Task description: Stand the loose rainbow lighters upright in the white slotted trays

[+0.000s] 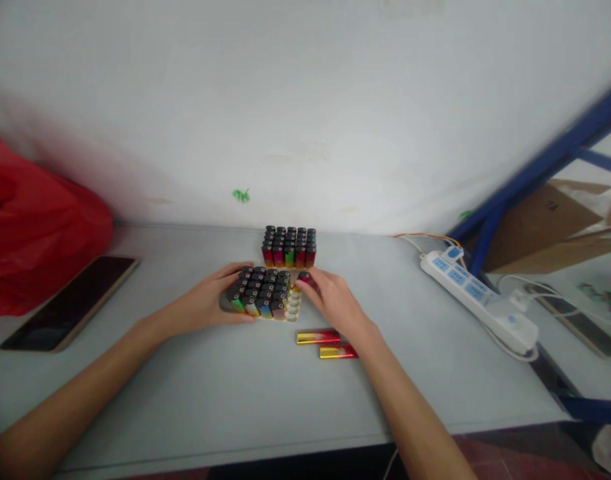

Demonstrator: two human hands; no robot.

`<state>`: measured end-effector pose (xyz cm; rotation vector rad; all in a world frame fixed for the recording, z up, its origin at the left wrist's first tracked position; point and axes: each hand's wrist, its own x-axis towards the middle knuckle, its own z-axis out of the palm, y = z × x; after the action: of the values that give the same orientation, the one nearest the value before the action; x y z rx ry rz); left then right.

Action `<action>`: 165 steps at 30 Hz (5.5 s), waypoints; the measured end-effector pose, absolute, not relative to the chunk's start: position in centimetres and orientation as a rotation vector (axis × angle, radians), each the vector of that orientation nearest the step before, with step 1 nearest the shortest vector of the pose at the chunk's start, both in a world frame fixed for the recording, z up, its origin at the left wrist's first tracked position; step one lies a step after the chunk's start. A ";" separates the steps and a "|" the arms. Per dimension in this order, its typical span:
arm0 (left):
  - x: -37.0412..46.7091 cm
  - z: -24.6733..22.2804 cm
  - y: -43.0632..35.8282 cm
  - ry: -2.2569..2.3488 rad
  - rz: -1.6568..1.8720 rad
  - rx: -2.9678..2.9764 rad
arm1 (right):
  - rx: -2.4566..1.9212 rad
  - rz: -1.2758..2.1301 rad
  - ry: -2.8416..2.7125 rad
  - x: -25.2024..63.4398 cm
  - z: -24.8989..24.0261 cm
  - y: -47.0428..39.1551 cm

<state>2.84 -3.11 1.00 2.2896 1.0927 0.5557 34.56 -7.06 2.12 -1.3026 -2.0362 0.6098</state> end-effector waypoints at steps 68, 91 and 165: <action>2.8 0.5 -2.9 1.128 0.538 2.338 | -1.441 0.850 -1.520 34.7 2.6 -8.4; 2.9 0.7 -2.9 1.133 0.513 2.316 | -1.485 0.613 -1.730 34.3 3.0 -8.6; 2.6 0.3 -2.9 1.076 0.584 2.378 | -1.199 1.239 -1.226 35.4 0.7 -5.4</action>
<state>2.63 -2.91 0.29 2.3779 1.0760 0.5837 35.42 -5.38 0.66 -1.1989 -1.2259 1.2387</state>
